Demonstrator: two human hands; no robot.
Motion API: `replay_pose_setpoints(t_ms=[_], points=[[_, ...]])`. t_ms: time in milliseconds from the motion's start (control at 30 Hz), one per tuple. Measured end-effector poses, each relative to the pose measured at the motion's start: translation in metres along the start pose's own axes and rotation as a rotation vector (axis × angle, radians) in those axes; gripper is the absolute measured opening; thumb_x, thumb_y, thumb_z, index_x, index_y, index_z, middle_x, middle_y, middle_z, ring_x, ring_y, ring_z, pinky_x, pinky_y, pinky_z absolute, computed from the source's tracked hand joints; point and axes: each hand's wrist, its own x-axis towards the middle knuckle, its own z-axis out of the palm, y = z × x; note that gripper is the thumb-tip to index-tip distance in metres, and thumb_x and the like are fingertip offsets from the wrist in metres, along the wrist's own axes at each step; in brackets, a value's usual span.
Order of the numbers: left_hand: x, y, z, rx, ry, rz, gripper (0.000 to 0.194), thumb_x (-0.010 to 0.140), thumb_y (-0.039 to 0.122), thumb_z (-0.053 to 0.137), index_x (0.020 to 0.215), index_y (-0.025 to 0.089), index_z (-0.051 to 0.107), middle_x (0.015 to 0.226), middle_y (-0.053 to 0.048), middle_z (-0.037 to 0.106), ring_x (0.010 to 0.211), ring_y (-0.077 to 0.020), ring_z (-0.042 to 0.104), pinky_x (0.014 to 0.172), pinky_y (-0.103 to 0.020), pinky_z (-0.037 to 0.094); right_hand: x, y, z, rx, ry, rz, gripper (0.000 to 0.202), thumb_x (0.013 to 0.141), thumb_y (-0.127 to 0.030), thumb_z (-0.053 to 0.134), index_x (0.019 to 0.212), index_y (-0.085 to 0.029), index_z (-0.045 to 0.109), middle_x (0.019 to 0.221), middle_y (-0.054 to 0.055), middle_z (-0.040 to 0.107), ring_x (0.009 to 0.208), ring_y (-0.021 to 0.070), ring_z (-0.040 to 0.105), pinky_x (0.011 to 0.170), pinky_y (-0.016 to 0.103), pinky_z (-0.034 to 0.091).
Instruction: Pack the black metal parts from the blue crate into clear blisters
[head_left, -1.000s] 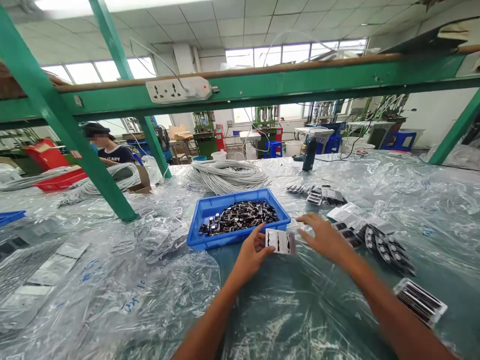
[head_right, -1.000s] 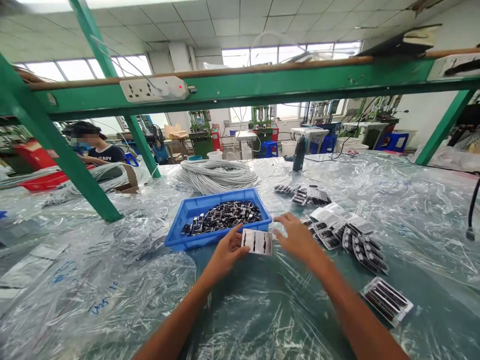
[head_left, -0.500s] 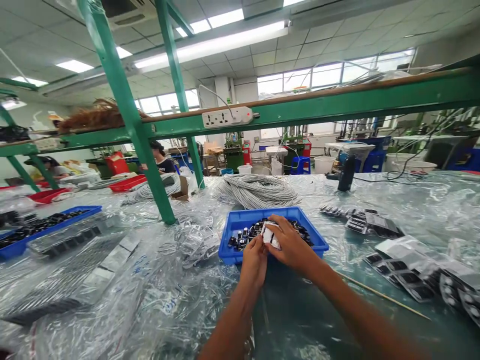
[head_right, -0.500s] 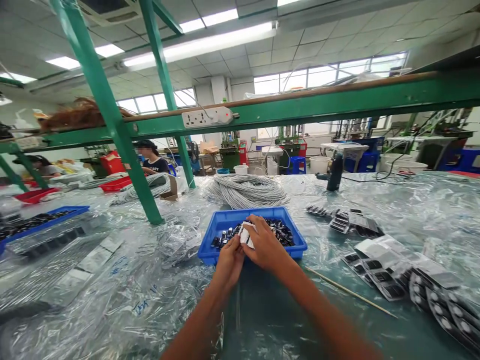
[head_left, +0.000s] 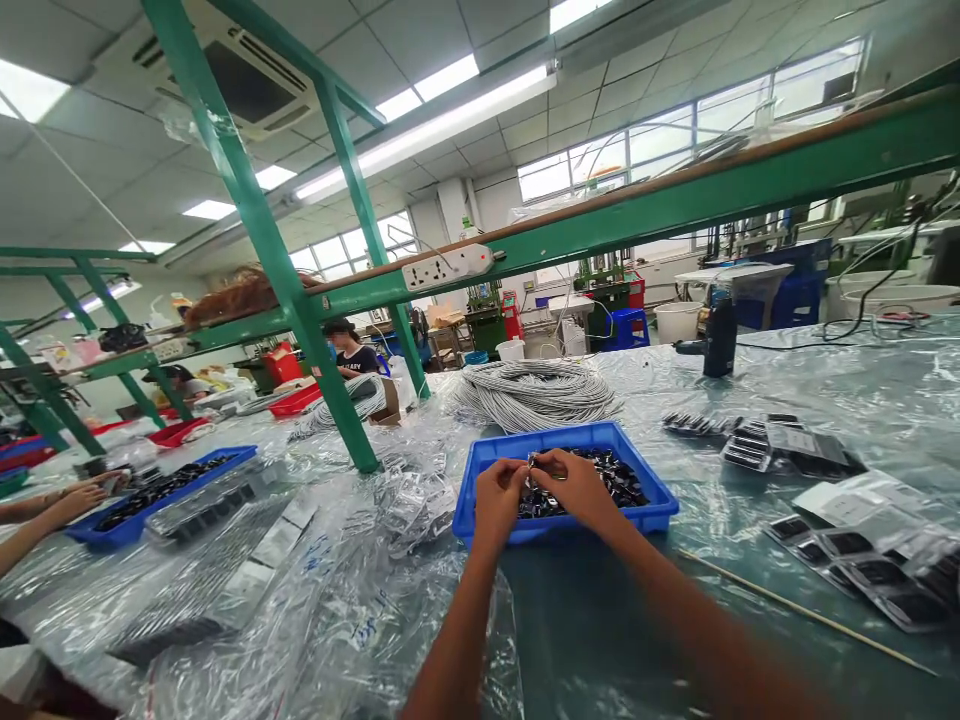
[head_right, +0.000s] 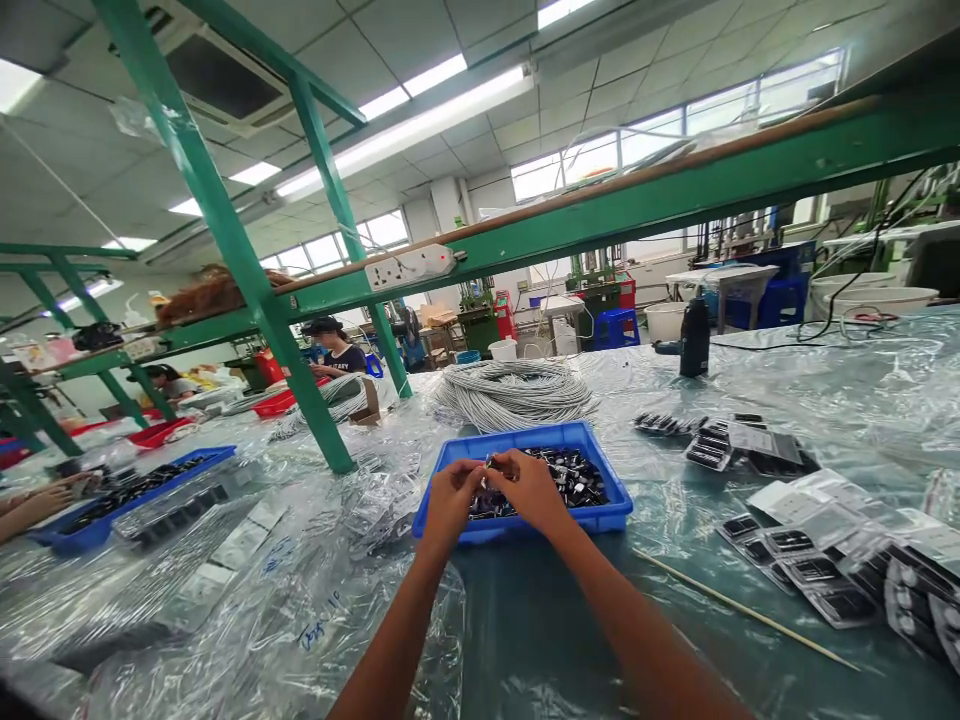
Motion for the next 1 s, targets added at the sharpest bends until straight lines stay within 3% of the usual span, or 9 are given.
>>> replay_pose_setpoints(t_ms=[100, 200, 300, 400, 567, 767, 1000], points=[[0.016, 0.004, 0.008, 0.061, 0.042, 0.02, 0.011, 0.065, 0.029, 0.077, 0.069, 0.019, 0.071, 0.067, -0.003, 0.066, 0.066, -0.0176, 0.057, 0.068, -0.03, 0.044, 0.008, 0.005, -0.015, 0.082, -0.042, 0.128, 0.017, 0.077, -0.023, 0.062, 0.092, -0.018, 0.069, 0.089, 0.006, 0.077, 0.082, 0.0255, 0.074, 0.074, 0.04, 0.063], [0.029, 0.0, 0.01, 0.07, 0.127, 0.007, 0.009, 0.066, 0.026, 0.075, 0.068, 0.02, 0.069, 0.07, -0.002, 0.065, 0.071, -0.0184, 0.057, 0.074, -0.031, 0.045, 0.012, 0.009, -0.029, -0.102, -0.104, 0.174, 0.022, 0.075, -0.011, 0.058, 0.091, -0.016, 0.072, 0.088, 0.007, 0.077, 0.085, 0.0258, 0.074, 0.081, 0.041, 0.061], [0.036, -0.013, 0.01, 0.002, 0.148, -0.066, 0.017, 0.068, 0.034, 0.074, 0.074, 0.019, 0.067, 0.072, -0.003, 0.065, 0.072, -0.0194, 0.059, 0.072, -0.032, 0.046, 0.012, 0.013, -0.035, -0.45, -0.042, 0.087, 0.029, 0.078, -0.009, 0.058, 0.102, -0.012, 0.072, 0.106, 0.015, 0.074, 0.106, 0.0308, 0.069, 0.096, 0.047, 0.053], [0.037, -0.025, 0.015, -0.122, 0.101, -0.151, 0.029, 0.068, 0.043, 0.074, 0.08, 0.018, 0.066, 0.079, -0.005, 0.068, 0.075, -0.0198, 0.063, 0.073, -0.033, 0.049, 0.012, 0.018, -0.031, -0.622, 0.022, -0.07, 0.038, 0.083, -0.015, 0.06, 0.12, -0.01, 0.066, 0.127, 0.019, 0.063, 0.121, 0.0321, 0.059, 0.106, 0.049, 0.046], [0.031, -0.025, 0.029, -0.32, -0.02, -0.218, 0.044, 0.068, 0.054, 0.074, 0.087, 0.015, 0.068, 0.093, -0.009, 0.071, 0.09, -0.0205, 0.066, 0.083, -0.033, 0.051, 0.012, 0.025, -0.023, -0.651, 0.034, -0.23, 0.041, 0.088, -0.015, 0.055, 0.129, -0.015, 0.061, 0.134, 0.017, 0.058, 0.127, 0.0311, 0.054, 0.107, 0.052, 0.044], [0.025, -0.021, 0.025, -0.341, -0.183, -0.216, 0.045, 0.064, 0.04, 0.084, 0.099, 0.015, 0.07, 0.088, -0.005, 0.072, 0.081, -0.017, 0.065, 0.08, -0.028, 0.048, 0.008, 0.027, -0.025, -0.687, 0.066, -0.282, 0.039, 0.09, -0.014, 0.048, 0.127, -0.015, 0.061, 0.127, 0.017, 0.056, 0.111, 0.0295, 0.062, 0.099, 0.05, 0.052], [0.027, -0.024, 0.027, -0.317, -0.105, -0.171, 0.041, 0.058, 0.04, 0.085, 0.087, 0.018, 0.068, 0.076, -0.002, 0.07, 0.069, -0.0165, 0.063, 0.071, -0.029, 0.048, 0.004, 0.027, -0.013, -0.574, 0.127, -0.269, 0.038, 0.089, -0.027, 0.058, 0.125, -0.018, 0.062, 0.123, 0.016, 0.062, 0.113, 0.0314, 0.062, 0.099, 0.052, 0.051]])
